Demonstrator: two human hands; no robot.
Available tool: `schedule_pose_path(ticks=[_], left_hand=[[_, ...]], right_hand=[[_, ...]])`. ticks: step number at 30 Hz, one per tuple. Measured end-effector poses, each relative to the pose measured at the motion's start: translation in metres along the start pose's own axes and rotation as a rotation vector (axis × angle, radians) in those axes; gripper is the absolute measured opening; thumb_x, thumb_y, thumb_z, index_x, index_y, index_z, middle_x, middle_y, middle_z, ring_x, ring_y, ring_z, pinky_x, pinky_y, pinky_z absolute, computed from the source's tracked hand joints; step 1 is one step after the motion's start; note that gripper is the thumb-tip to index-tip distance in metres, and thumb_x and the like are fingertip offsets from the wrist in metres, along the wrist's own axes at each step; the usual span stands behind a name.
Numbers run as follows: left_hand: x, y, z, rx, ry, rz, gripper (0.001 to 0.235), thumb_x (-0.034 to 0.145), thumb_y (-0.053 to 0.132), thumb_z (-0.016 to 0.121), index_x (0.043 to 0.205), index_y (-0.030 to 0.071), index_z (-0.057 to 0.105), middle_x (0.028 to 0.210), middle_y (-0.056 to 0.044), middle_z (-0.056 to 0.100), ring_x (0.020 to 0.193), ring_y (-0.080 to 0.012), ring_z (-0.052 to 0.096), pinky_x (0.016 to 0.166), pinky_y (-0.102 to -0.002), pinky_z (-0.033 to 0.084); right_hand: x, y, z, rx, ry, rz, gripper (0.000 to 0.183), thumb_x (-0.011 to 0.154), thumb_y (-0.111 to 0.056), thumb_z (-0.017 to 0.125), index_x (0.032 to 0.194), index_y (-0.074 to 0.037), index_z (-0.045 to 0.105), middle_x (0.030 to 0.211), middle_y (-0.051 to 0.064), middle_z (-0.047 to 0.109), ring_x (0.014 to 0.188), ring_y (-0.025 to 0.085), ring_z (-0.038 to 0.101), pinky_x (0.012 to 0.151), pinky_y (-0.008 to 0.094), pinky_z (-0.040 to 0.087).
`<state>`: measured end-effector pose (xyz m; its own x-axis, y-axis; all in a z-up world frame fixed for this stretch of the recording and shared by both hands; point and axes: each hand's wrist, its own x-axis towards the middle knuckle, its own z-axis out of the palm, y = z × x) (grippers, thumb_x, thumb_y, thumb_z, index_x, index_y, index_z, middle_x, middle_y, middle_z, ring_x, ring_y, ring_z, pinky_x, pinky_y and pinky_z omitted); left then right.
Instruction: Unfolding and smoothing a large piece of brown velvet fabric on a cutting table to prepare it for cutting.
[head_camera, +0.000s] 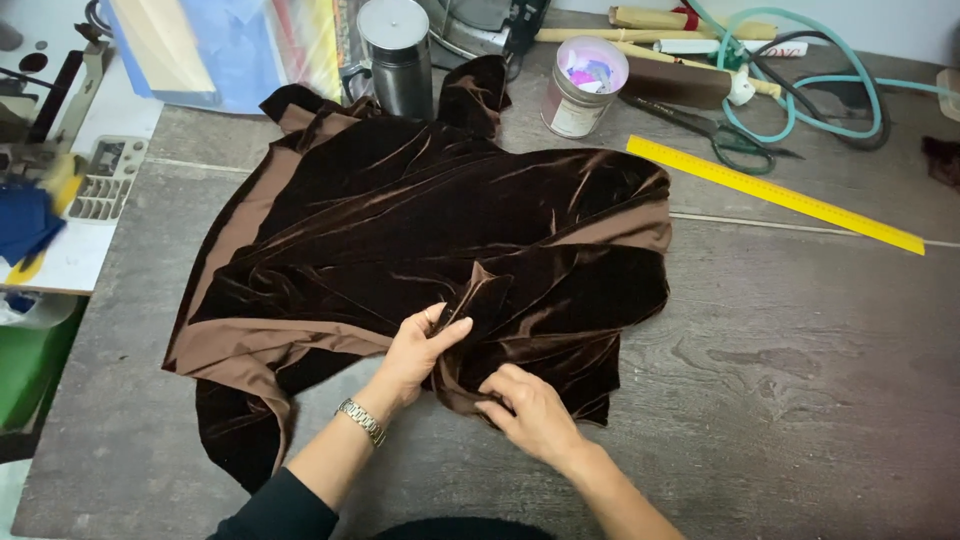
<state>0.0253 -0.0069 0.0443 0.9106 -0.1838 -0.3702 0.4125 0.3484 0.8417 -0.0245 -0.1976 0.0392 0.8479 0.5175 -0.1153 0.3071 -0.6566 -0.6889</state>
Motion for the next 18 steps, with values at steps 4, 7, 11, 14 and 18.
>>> schedule_pose_path(ticks=[4,7,11,14,18], left_hand=[[-0.002,0.006,0.002,0.033,-0.017,-0.005,0.012,0.08,0.008,0.075,0.085,0.009,0.064,0.081,0.0,0.065,0.075,-0.0099,0.06,0.075,-0.025,0.054],[-0.004,0.012,0.002,0.031,0.001,-0.026,0.01,0.083,0.011,0.072,0.089,0.009,0.065,0.084,-0.001,0.067,0.079,-0.0114,0.063,0.078,-0.027,0.054],[0.004,0.001,-0.011,-0.045,-0.017,-0.018,0.013,0.094,0.015,0.06,0.089,0.006,0.068,0.084,-0.004,0.07,0.076,-0.0118,0.064,0.072,-0.025,0.054],[0.01,-0.008,-0.013,-0.098,0.117,-0.037,0.025,0.093,0.011,0.06,0.113,-0.002,0.068,0.093,-0.014,0.072,0.085,-0.0182,0.068,0.078,-0.034,0.058],[0.015,-0.011,-0.028,-0.097,0.136,-0.026,0.029,0.097,0.014,0.053,0.118,-0.003,0.066,0.097,-0.015,0.071,0.088,-0.0194,0.067,0.08,-0.036,0.057]], right_hand=[[0.002,-0.006,-0.017,0.219,0.03,0.125,0.012,0.092,-0.018,0.055,0.087,-0.011,0.062,0.08,-0.001,0.057,0.069,0.014,0.053,0.063,0.029,0.042],[0.001,-0.008,-0.027,0.3,0.035,0.215,0.02,0.095,-0.022,0.048,0.089,-0.011,0.063,0.08,-0.002,0.06,0.07,0.013,0.056,0.065,0.028,0.043],[-0.001,0.005,-0.026,0.367,0.128,0.342,0.024,0.097,-0.024,0.045,0.099,-0.011,0.065,0.075,-0.002,0.061,0.07,0.01,0.055,0.065,0.027,0.042],[0.002,0.026,-0.03,0.454,0.287,0.33,0.024,0.098,-0.015,0.047,0.103,-0.007,0.07,0.083,0.012,0.074,0.08,0.017,0.064,0.078,0.039,0.054],[0.001,0.055,-0.039,0.526,0.479,0.359,0.026,0.1,-0.012,0.047,0.109,0.001,0.067,0.094,0.016,0.072,0.092,0.019,0.062,0.09,0.041,0.05]])
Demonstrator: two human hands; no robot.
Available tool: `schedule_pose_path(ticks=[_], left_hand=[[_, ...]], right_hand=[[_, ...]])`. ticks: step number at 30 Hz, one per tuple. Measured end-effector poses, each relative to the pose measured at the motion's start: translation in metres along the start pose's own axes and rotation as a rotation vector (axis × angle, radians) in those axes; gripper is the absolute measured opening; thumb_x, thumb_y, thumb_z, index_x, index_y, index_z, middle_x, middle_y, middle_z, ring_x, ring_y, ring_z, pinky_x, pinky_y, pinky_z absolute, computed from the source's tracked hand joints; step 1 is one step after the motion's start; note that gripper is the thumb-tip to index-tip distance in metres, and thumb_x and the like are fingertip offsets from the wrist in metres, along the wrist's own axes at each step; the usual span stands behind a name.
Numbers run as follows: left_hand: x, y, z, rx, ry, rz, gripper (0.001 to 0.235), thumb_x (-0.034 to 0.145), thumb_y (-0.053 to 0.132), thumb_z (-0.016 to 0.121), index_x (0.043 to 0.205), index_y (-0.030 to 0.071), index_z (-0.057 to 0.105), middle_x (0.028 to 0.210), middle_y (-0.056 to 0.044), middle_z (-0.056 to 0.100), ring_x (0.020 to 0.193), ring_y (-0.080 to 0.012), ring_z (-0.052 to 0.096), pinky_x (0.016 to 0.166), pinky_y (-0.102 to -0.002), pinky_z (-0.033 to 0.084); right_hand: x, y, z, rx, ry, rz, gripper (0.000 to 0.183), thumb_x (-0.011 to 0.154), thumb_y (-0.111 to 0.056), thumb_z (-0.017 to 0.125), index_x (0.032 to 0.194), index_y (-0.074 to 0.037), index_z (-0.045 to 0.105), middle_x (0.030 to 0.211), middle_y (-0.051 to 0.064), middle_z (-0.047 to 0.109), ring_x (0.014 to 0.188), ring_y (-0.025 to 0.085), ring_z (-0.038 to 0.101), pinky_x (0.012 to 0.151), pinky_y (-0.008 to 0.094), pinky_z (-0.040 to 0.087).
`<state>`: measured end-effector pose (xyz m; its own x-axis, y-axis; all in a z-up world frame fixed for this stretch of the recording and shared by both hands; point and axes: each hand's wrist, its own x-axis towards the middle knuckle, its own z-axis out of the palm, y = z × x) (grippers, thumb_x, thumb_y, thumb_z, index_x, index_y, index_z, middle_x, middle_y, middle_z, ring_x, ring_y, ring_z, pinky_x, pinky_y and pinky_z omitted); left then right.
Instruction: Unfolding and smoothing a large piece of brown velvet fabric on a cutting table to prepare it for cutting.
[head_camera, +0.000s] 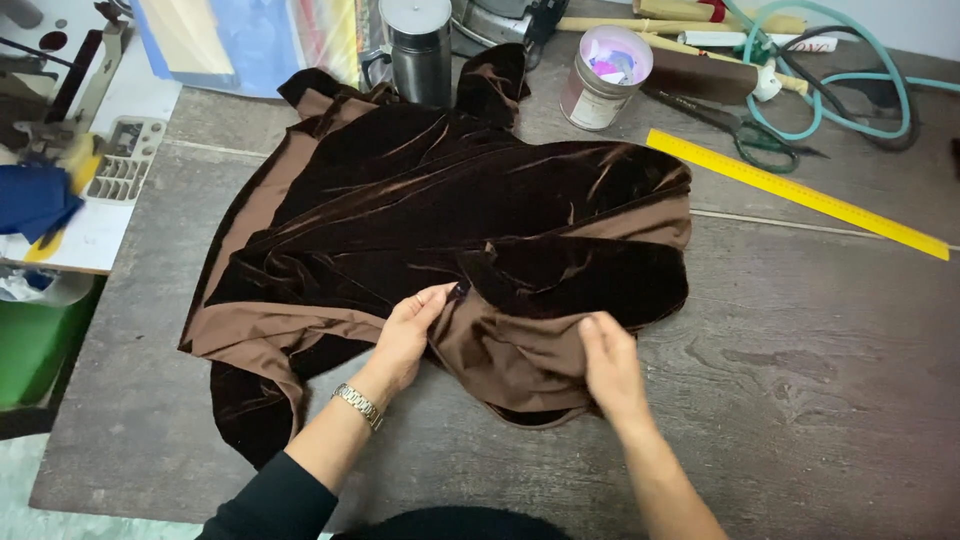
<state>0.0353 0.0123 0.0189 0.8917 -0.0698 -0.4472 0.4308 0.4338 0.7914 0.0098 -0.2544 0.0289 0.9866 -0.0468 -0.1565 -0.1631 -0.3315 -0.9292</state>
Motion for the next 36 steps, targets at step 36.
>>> schedule_pose_path(ticks=[36], left_hand=[[-0.005,0.005,-0.007,0.067,0.042,-0.064,0.039,0.098,0.032,0.05,0.126,0.009,0.065,0.111,-0.016,0.068,0.104,-0.024,0.064,0.089,-0.041,0.054]], right_hand=[[0.001,-0.02,-0.016,-0.033,0.085,0.095,0.019,0.096,-0.013,0.058,0.106,-0.003,0.07,0.082,0.014,0.072,0.074,0.016,0.064,0.064,0.032,0.055]])
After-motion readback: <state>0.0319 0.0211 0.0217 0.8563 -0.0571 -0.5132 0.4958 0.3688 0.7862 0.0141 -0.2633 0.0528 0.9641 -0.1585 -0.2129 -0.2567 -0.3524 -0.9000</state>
